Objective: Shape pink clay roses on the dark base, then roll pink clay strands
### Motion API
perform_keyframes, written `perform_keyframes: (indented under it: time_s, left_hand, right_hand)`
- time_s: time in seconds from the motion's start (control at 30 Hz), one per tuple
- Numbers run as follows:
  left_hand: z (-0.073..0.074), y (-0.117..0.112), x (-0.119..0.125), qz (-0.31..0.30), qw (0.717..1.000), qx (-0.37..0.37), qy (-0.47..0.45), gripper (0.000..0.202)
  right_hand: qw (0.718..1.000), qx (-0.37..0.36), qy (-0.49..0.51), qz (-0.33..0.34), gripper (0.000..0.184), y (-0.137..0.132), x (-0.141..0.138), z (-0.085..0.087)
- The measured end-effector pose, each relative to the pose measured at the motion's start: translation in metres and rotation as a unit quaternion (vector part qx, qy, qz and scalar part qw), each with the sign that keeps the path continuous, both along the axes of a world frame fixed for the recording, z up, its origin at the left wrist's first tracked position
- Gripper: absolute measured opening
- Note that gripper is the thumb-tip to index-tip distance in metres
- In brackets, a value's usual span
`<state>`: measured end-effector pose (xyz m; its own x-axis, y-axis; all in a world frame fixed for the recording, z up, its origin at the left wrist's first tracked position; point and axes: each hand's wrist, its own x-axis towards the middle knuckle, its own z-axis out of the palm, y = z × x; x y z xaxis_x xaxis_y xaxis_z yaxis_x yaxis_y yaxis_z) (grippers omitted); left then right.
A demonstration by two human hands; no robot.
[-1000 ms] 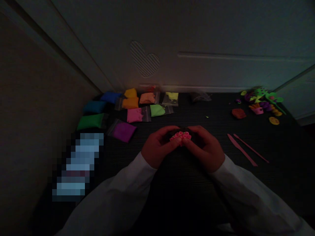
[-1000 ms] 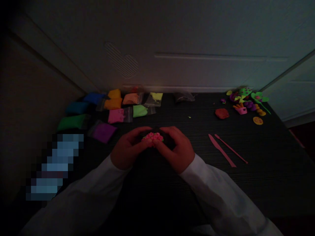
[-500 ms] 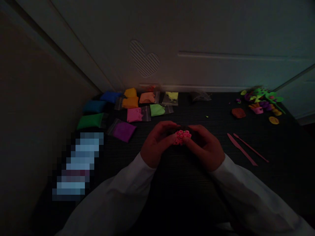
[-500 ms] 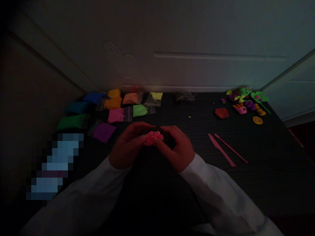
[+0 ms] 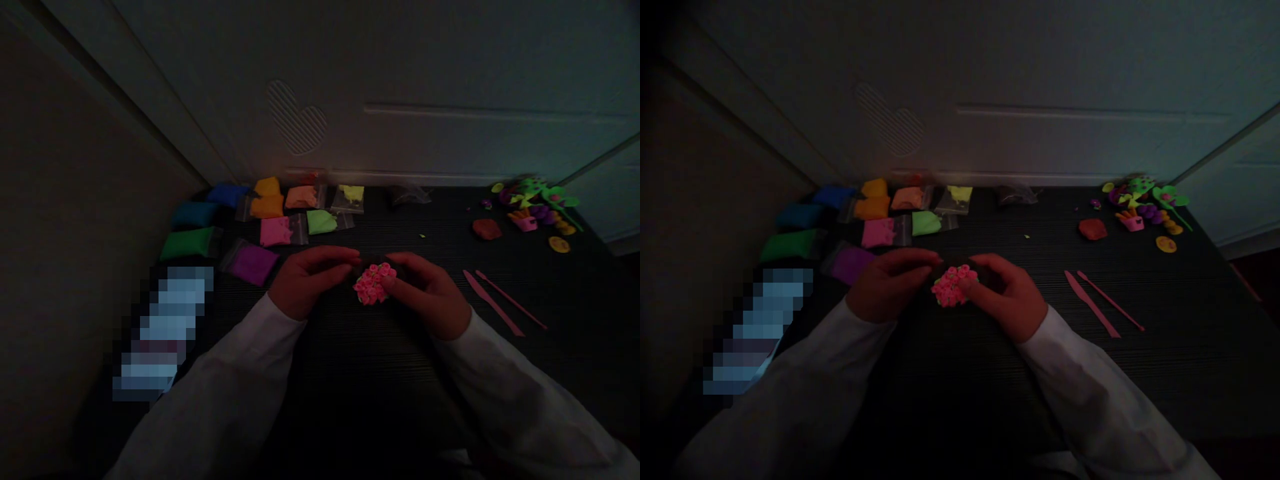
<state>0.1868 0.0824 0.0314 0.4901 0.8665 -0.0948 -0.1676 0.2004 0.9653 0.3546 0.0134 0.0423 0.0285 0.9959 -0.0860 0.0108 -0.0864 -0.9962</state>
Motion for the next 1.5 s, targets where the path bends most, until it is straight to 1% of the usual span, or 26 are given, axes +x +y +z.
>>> perform_keyframes:
  time_s: [0.13,0.3,0.57,0.7,0.9,1.0,1.07,1.13,1.33,1.4,1.5]
  left_hand:
    - [0.003,0.0,-0.004,-0.043,0.995,0.081,0.033,0.019]
    - [0.006,0.005,-0.011,-0.099,0.977,0.187,0.04,0.017]
    - [0.016,0.009,-0.016,-0.154,0.951,0.25,0.094,0.016]
    - [0.017,0.009,-0.017,-0.16,0.944,0.269,0.108,0.016]
    - [0.013,0.005,-0.014,-0.127,0.957,0.237,0.109,0.011]
    - [0.011,0.002,-0.011,-0.101,0.976,0.171,0.09,0.013]
    - [0.009,-0.001,-0.009,-0.086,0.987,0.121,0.059,0.022]
    - [0.008,-0.002,-0.008,-0.078,0.992,0.094,0.034,0.028]
    - [0.006,-0.002,-0.007,-0.068,0.994,0.079,0.016,0.029]
    - [0.006,-0.001,-0.007,-0.072,0.994,0.075,0.013,0.029]
    - [0.006,-0.001,-0.007,-0.086,0.995,0.057,-0.006,0.034]
  right_hand:
    - [0.997,-0.055,0.036,0.042,0.025,0.0,0.004,0.006]
    - [0.994,-0.073,0.033,0.078,0.023,-0.001,0.006,0.009]
    - [0.991,-0.068,0.004,0.117,0.023,0.0,0.008,0.011]
    - [0.989,-0.065,0.006,0.129,0.021,0.0,0.008,0.012]
    - [0.99,-0.064,-0.003,0.124,0.019,0.0,0.006,0.013]
    - [0.991,-0.066,-0.002,0.114,0.02,0.0,0.006,0.013]
    - [0.992,-0.066,0.001,0.112,0.021,-0.001,0.007,0.013]
    - [0.991,-0.065,0.001,0.114,0.021,-0.001,0.007,0.013]
    - [0.992,-0.061,-0.003,0.115,0.023,-0.002,0.006,0.013]
    - [0.992,-0.061,-0.008,0.112,0.023,-0.002,0.006,0.014]
    - [0.992,-0.059,-0.004,0.108,0.024,-0.002,0.006,0.013]
